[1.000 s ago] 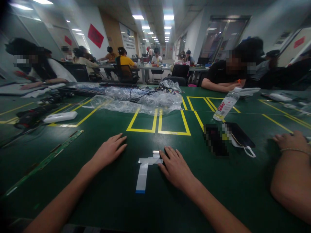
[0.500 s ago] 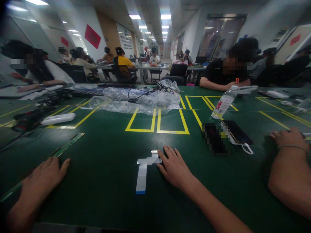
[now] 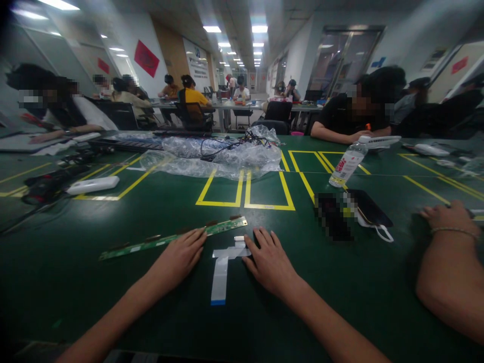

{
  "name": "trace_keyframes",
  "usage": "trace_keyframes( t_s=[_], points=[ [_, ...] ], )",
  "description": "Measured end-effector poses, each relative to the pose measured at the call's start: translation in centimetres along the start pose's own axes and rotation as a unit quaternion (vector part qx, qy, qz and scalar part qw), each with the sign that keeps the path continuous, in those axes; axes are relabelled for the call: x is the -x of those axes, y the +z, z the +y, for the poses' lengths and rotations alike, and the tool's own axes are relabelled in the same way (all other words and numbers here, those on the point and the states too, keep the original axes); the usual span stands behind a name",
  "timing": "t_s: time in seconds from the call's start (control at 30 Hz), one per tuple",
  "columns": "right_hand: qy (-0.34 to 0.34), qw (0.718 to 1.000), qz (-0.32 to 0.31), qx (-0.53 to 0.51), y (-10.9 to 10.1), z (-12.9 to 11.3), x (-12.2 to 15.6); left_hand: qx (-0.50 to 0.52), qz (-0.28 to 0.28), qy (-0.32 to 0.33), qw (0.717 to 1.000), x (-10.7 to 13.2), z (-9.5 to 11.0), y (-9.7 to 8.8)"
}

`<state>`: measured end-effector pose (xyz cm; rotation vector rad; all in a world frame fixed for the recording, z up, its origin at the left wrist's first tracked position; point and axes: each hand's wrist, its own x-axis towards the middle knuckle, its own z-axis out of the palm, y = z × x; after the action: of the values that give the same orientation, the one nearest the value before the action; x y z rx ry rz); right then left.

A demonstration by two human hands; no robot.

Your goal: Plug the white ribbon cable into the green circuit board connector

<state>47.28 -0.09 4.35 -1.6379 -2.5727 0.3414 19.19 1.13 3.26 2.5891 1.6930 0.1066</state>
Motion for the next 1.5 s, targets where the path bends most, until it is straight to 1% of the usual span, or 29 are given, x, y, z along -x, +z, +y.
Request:
trace_keyframes(
  t_s=[0.07, 0.17, 0.27, 0.37, 0.6, 0.73, 0.87, 1.13, 1.5],
  points=[
    [-0.004, 1.0, 0.008, 0.007, 0.1, 0.0, 0.0, 0.015, -0.004, 0.045, 0.999, -2.0, 1.5, -0.1],
    [-0.005, 1.0, 0.013, 0.018, 0.1, -0.2, 0.0, 0.029, 0.0, 0.106, 0.994, -4.1, 3.0, 0.1],
    [-0.004, 1.0, 0.014, 0.021, 0.1, -0.3, -0.1, 0.04, 0.021, 0.144, 0.989, -5.1, 4.0, 0.1],
    [-0.01, 1.0, 0.013, 0.022, 0.4, -0.3, -0.2, 0.057, 0.037, 0.162, 0.984, -5.4, 4.2, 0.0],
    [-0.016, 1.0, 0.013, 0.011, 1.0, -0.2, -0.4, 0.131, 0.078, 0.167, 0.974, -5.9, 3.0, 0.4],
    [-0.011, 1.0, 0.018, 0.012, 1.1, -0.2, -0.5, 0.173, 0.069, 0.169, 0.968, -5.9, 2.6, 0.4],
    [-0.009, 1.0, 0.02, 0.012, 1.1, -0.2, -0.5, 0.208, 0.052, 0.185, 0.959, -5.6, 2.2, 0.2],
    [-0.005, 1.0, 0.018, 0.014, 1.0, -0.5, -0.5, 0.24, 0.071, 0.164, 0.954, -5.8, 2.3, 0.5],
    [0.003, 0.999, 0.024, 0.038, 0.8, -1.3, -0.7, 0.235, 0.087, 0.168, 0.953, -6.0, 2.4, 0.5]
  ],
)
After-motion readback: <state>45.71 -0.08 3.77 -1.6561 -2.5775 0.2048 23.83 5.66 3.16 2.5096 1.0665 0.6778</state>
